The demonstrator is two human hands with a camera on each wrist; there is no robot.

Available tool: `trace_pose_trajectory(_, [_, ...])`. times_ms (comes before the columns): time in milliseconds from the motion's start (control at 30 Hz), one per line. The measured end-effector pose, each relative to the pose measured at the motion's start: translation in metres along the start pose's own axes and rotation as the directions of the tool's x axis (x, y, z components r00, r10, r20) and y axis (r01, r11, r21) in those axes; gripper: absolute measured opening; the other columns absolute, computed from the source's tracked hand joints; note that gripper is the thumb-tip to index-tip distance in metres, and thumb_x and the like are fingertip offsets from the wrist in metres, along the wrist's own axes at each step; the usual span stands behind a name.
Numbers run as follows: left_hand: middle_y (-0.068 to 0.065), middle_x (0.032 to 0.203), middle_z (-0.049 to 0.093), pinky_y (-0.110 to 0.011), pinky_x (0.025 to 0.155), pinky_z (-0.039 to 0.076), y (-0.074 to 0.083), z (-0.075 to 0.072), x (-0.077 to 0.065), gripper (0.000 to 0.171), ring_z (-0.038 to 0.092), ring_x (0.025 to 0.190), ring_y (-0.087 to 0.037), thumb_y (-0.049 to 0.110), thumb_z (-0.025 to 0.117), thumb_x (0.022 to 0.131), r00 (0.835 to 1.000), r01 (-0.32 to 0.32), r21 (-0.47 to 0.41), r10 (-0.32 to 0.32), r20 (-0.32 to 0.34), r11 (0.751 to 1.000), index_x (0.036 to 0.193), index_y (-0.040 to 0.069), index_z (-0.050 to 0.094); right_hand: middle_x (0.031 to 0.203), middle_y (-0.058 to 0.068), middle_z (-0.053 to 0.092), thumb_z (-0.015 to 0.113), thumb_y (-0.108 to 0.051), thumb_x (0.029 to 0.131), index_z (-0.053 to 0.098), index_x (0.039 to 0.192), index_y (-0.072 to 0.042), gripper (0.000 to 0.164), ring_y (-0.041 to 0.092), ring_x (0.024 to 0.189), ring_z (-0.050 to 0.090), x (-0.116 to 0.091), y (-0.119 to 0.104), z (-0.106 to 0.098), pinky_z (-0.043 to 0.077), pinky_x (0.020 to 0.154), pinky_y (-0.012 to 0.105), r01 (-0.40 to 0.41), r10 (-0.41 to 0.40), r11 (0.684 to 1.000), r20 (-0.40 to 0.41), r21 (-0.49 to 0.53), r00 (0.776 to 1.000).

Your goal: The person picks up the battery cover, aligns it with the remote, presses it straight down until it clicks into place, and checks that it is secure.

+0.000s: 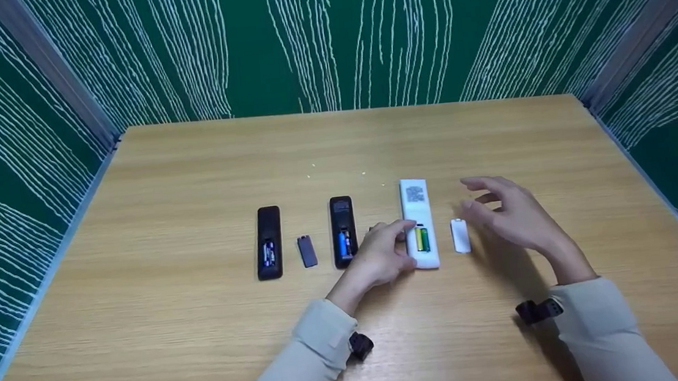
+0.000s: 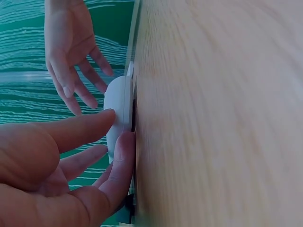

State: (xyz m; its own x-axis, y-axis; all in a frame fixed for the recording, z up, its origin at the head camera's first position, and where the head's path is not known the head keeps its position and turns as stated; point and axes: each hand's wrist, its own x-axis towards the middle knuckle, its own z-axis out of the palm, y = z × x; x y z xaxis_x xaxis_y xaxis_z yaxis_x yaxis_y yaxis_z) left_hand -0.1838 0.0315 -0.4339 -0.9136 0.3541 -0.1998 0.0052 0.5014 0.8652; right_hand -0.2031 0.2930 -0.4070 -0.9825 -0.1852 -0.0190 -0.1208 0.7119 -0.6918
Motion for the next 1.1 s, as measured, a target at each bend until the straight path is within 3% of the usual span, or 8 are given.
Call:
trace_pose_trajectory(233, [-0.011, 0.127, 0.061, -0.024, 0.087, 0.049, 0.001, 0.0, -0.001, 0.074, 0.057, 0.109, -0.019, -0.008, 0.081, 0.085, 0.999, -0.037, 0.039, 0.037, -0.011, 0.999, 0.153, 0.01, 0.057, 0.154, 0.022, 0.051, 0.062, -0.033, 0.108, 0.053, 0.155, -0.009, 0.054, 0.045, 0.131, 0.058, 0.003, 0.003, 0.003, 0.055, 0.099, 0.061, 0.04, -0.04, 0.999, -0.013, -0.008, 0.999])
trace_pose_trajectory(600, [-0.007, 0.13, 0.06, -0.025, 0.095, 0.05, 0.003, 0.002, -0.001, 0.073, 0.056, 0.112, -0.017, -0.006, 0.078, 0.088, 1.0, -0.009, 0.059, 0.01, -0.017, 0.998, 0.155, 0.013, 0.056, 0.154, 0.02, 0.052, 0.064, -0.036, 0.107, 0.056, 0.153, -0.01, 0.053, 0.044, 0.132, 0.057, 0.006, 0.007, 0.007, 0.052, 0.104, 0.062, 0.008, -0.008, 1.0, 0.011, 0.0, 1.0])
trace_pose_trajectory(833, [-0.007, 0.128, 0.06, -0.024, 0.092, 0.05, 0.002, 0.002, 0.0, 0.074, 0.057, 0.111, -0.018, -0.006, 0.078, 0.087, 1.0, -0.009, 0.066, 0.01, -0.018, 0.998, 0.155, 0.014, 0.056, 0.148, 0.018, 0.059, 0.066, -0.036, 0.106, 0.06, 0.149, -0.01, 0.051, 0.04, 0.129, 0.058, 0.009, 0.012, 0.007, 0.051, 0.104, 0.058, -0.006, 0.007, 1.0, 0.026, -0.015, 1.0])
trace_pose_trajectory(1100, [-0.008, 0.129, 0.059, -0.022, 0.087, 0.048, 0.002, 0.002, 0.0, 0.074, 0.056, 0.109, -0.018, -0.006, 0.078, 0.088, 1.0, -0.007, 0.073, 0.008, -0.015, 0.997, 0.155, 0.015, 0.056, 0.135, 0.019, 0.066, 0.068, -0.026, 0.105, 0.067, 0.139, -0.007, 0.039, 0.037, 0.119, 0.064, 0.01, 0.02, 0.008, 0.053, 0.102, 0.057, 0.008, -0.006, 0.999, 0.051, -0.049, 0.999])
